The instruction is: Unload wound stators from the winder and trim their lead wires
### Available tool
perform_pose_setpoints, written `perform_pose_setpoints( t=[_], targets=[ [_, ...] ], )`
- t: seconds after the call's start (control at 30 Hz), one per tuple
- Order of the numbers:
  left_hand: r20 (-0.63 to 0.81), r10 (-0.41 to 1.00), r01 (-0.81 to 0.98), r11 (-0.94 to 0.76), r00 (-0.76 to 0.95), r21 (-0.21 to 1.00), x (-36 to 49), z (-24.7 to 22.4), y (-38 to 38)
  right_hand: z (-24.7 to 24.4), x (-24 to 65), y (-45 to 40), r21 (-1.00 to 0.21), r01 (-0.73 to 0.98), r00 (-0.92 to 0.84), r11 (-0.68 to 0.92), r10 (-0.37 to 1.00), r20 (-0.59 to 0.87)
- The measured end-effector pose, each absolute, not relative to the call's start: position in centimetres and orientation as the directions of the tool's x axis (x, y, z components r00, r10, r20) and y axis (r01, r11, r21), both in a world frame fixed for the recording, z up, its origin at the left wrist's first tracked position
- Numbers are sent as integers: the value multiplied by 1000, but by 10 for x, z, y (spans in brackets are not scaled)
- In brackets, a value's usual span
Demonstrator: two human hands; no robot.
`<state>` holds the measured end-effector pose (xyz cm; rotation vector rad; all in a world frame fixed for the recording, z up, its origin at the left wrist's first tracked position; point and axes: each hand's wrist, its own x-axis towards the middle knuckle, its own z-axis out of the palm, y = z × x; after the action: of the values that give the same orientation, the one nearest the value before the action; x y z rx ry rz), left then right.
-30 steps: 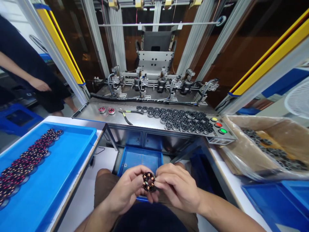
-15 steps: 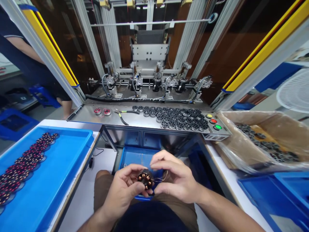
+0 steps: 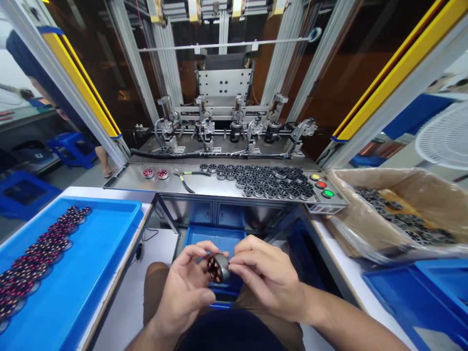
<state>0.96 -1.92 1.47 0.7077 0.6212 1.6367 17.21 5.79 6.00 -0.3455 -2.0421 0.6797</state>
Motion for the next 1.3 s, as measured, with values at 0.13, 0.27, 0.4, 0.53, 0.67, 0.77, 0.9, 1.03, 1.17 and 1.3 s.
perform_pose_setpoints(
  t=[0.13,0.27,0.4,0.53,0.67,0.77,0.9,1.03,1.17,1.3],
  targets=[
    [28,997,-745,37,75,666,8,19,-9,70,171,62,-570,-109,-626,814,389,675],
    [-19,851,-621,397,524,676,9,16,-3,81,174,66,-515,-119,-688,849,304,659],
    [84,944,-723,185,319,665,13,17,-7,88,174,66,-497,-57,-675,866,333,659],
    [164,986,-776,-122,-24,619,11,27,-12,93,169,64,-560,10,-640,828,436,633],
    [102,995,-816,-41,22,577,5,30,-7,97,164,65,-594,-92,-668,799,393,632],
    [32,902,-723,323,431,610,4,23,-3,98,161,67,-595,-165,-698,787,333,634],
    [79,862,-687,339,500,642,5,16,-8,97,162,69,-608,-183,-686,772,343,642],
    [78,993,-675,-1,83,738,4,19,-16,94,161,69,-657,-108,-619,746,467,632],
    [194,966,-624,-257,-169,738,1,25,-17,91,159,69,-712,-101,-583,695,538,608],
    [119,989,-672,-149,-91,725,-2,29,-5,91,157,72,-688,-215,-622,693,446,644]
  ],
)
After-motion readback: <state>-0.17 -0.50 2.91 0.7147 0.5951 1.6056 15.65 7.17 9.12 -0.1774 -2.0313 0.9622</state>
